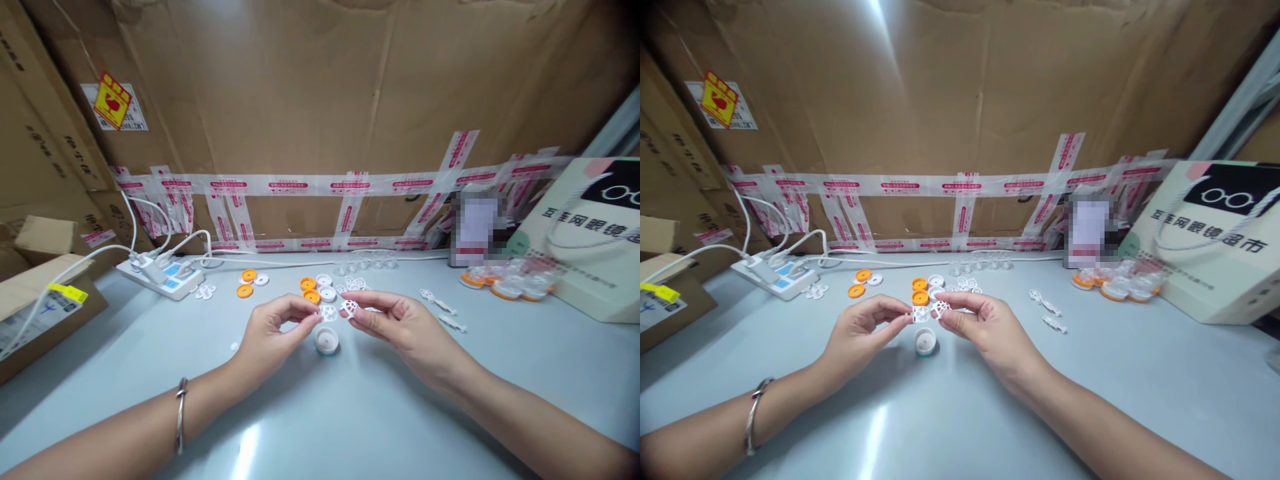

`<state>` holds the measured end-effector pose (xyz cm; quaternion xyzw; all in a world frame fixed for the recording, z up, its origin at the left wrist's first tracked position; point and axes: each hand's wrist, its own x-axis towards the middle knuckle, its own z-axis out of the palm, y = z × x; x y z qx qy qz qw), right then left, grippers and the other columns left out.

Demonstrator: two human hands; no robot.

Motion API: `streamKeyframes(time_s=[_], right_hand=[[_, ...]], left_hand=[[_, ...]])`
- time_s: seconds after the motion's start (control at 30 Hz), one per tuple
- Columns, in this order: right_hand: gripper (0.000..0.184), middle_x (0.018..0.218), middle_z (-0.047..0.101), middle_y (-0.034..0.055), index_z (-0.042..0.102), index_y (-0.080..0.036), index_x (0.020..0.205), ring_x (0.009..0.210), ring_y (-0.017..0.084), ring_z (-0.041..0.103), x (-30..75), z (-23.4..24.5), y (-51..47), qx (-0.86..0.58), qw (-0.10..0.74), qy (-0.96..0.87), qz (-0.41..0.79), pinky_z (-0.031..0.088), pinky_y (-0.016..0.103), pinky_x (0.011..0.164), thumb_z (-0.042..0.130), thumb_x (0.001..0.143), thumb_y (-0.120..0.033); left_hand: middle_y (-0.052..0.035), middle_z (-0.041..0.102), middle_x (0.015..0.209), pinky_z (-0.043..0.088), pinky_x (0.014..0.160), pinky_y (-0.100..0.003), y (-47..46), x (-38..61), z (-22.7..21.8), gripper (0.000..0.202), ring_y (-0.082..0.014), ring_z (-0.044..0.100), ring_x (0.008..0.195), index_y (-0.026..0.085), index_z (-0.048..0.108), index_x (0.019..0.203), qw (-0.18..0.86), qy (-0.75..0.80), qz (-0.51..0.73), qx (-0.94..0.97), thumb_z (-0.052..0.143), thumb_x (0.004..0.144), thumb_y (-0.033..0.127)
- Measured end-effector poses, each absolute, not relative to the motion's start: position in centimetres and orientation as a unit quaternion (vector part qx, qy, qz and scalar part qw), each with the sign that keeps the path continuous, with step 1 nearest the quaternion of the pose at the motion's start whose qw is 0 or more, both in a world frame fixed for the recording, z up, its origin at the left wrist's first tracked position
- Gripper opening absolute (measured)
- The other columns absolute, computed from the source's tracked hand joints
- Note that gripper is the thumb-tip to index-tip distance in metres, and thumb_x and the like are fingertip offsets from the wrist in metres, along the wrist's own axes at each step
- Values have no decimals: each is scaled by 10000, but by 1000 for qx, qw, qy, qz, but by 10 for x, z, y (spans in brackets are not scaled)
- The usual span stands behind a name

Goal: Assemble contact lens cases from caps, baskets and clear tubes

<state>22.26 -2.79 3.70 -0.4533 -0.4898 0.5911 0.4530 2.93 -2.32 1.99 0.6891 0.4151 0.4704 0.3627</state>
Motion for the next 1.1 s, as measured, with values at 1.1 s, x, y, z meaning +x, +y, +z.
streamKeyframes(time_s=[1.1], right_hand=[[304,678,598,-31,614,-197,784,643,106,581,209,38,-37,-398,453,-562,566,490,261,634,778,554,-310]], left_hand=[[-49,696,767,549,705,-269,-38,33,24,83,-152,671,740,153,605,751,295,295,516,748,611,754,70]])
